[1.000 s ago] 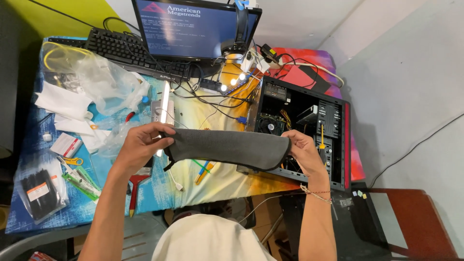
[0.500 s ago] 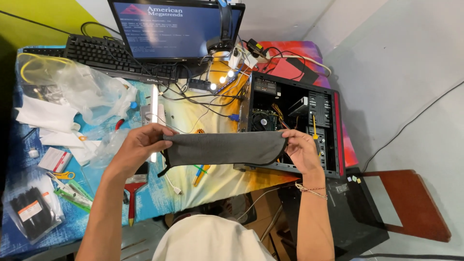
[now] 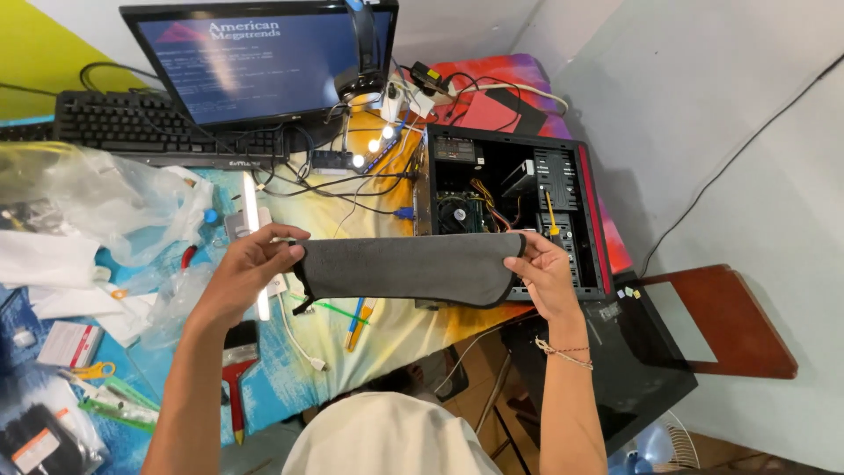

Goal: Testing and cleaning the internal components of a desktop computer at a repair station.

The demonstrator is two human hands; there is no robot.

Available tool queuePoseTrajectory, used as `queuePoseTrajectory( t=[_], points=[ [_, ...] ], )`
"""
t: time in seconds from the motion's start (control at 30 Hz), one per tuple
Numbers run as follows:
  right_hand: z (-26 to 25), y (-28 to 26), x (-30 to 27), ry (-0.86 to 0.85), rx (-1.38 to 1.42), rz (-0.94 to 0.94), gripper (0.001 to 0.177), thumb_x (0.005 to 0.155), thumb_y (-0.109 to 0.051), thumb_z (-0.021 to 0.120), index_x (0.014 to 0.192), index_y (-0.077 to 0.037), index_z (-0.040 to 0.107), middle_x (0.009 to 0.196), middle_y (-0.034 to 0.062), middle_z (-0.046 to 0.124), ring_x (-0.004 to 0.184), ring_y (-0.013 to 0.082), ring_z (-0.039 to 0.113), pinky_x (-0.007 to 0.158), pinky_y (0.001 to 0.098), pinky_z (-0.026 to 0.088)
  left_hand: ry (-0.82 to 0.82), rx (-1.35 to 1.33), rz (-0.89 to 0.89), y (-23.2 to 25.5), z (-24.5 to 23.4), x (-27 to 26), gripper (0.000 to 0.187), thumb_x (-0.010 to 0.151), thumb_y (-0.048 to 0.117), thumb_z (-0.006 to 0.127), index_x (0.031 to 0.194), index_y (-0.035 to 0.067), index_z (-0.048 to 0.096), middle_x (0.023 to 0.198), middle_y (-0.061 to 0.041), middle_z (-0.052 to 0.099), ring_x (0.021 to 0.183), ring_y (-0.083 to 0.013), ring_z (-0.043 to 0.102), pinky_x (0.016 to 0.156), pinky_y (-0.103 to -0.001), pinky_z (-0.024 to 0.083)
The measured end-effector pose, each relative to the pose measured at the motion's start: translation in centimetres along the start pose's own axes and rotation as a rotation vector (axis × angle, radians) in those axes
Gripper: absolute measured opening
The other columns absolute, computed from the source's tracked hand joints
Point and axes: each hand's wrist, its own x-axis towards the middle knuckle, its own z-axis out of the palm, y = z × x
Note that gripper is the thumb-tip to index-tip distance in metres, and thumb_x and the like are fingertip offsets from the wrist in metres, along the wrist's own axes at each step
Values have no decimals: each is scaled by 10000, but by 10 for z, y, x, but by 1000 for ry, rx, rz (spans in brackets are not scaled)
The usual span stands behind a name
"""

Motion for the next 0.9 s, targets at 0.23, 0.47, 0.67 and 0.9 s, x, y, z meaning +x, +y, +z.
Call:
queuePoseTrajectory(
  t=[0.23,0.47,0.67,0.9],
  points=[
    [-17,18,-25,242,48,48,146,1006,-105,630,1069,23,663,822,177,732,721,220,743,632,323,637,-101,-112,-47,4,42,22,269,1036,100,554,1274,0,634,841,-157,667,830,-252,685,873,-469,602],
    [-25,17,-55,430,-28,166,353,1037,-379,620,986,-39,697,889,194,746,766,288,735,735,397,615,-196,-117,-145,-19,70,36,432,754,-63,825,1161,-19,686,900,-111,608,835,-259,647,806,-432,604],
    [-12,-5,-60,437,-71,232,422,1032,-433,614,983,-25,708,883,214,732,757,310,718,764,431,602,-126,-180,-255,-36,81,43,176,925,85,746,1058,-25,711,826,-110,638,735,-235,676,698,-391,614],
    [-29,-11,-34,389,45,338,335,1007,-352,679,924,-27,693,832,161,742,698,229,730,697,363,611,12,-341,-378,-36,115,33,196,1035,238,615,1064,53,673,808,-60,601,666,-199,676,639,-341,613]
  ],
)
